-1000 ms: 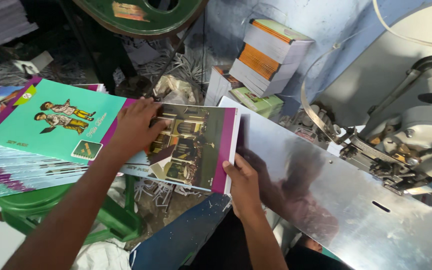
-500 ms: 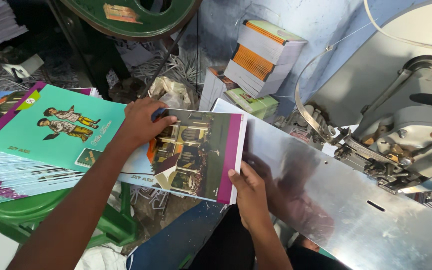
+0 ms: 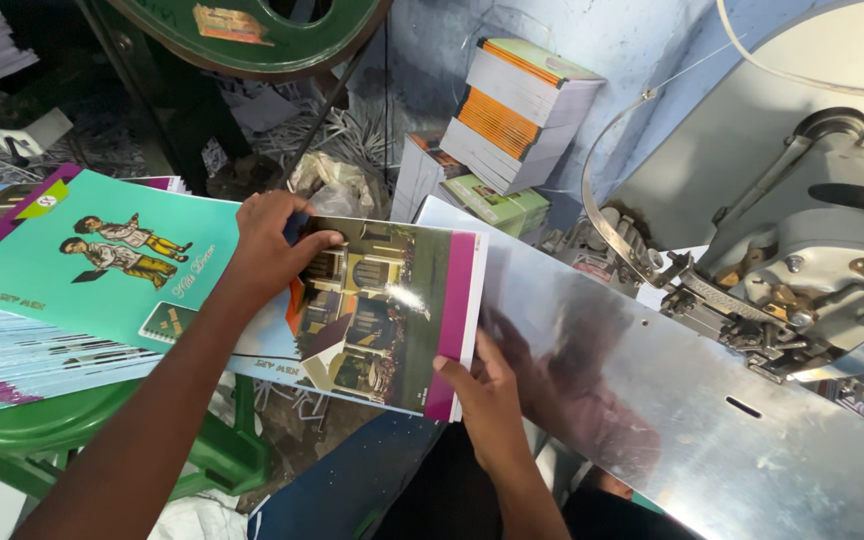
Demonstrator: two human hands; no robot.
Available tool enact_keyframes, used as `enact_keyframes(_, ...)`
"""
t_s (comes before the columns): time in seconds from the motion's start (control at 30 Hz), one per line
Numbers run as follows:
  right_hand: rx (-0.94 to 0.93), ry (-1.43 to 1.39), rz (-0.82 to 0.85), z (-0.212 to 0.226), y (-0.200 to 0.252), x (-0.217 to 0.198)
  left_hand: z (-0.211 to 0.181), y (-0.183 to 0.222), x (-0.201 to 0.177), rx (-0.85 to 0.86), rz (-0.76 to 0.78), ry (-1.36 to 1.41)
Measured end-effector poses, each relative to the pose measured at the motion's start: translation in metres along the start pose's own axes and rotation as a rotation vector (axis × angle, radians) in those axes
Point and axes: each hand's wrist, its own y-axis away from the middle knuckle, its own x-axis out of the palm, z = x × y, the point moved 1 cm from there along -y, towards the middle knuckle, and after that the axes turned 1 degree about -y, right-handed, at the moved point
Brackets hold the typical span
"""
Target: The person repeatedly picks up a book cover, wraps it around a stack of pages, and feeds the assembled book through a binding machine. The person then removes the bound book and places it on a growing stack to the right.
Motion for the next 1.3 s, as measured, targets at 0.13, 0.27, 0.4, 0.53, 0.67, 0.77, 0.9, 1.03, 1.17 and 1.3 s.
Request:
enact_keyframes(0.13,0.17,-0.018,0.05,-0.01,0.005,-0.003,-0.013,0.0,-0.004,-0.033,0.022,0.01)
enact_keyframes(0.27,0.267,-0.088,-0.002,-0.013,0.019,-0.004,-0.026,-0.001,0.0,0.109,-0.026,0.02)
enact_keyframes(0.4,0.188,-0.16,-0.021,-0.007,0.029,-0.009,-0.036,-0.004,0.008,0.157,0.011,0.066)
enact_keyframes(0.53,0.153,-0.165,-0.028,-0.001,0.04,-0.027,-0.043,-0.008,0.016,0.186,0.084,0.005)
enact_keyframes(0.67,0.182,-0.143,-0.11,0.003,0.047,-0.052,-0.038,-0.016,0.012,0.203,0.105,-0.052)
enact_keyframes(0.77,0.202,-0.136,-0.151,0.005,0.053,-0.071,-0.027,-0.02,0.004,0.161,0.152,-0.148)
enact_keyframes(0.9,0.173,-0.151,-0.199,0.003,0.059,-0.089,-0.008,-0.019,-0.004,0.215,0.06,-0.181)
enact_keyframes(1.03,0.147,-0.193,-0.201,0.004,0.063,-0.101,0.019,-0.025,-0.006,0.144,0.037,-0.444)
enact_keyframes(1.17,0.151,-0.209,-0.249,0.006,0.071,-0.109,0.046,-0.036,-0.019,0.115,0.015,-0.575)
enact_keyframes(1.3,0.108,-0.191,-0.274,0.0,0.073,-0.119,0.068,-0.042,-0.039,-0.051,0.013,-0.565)
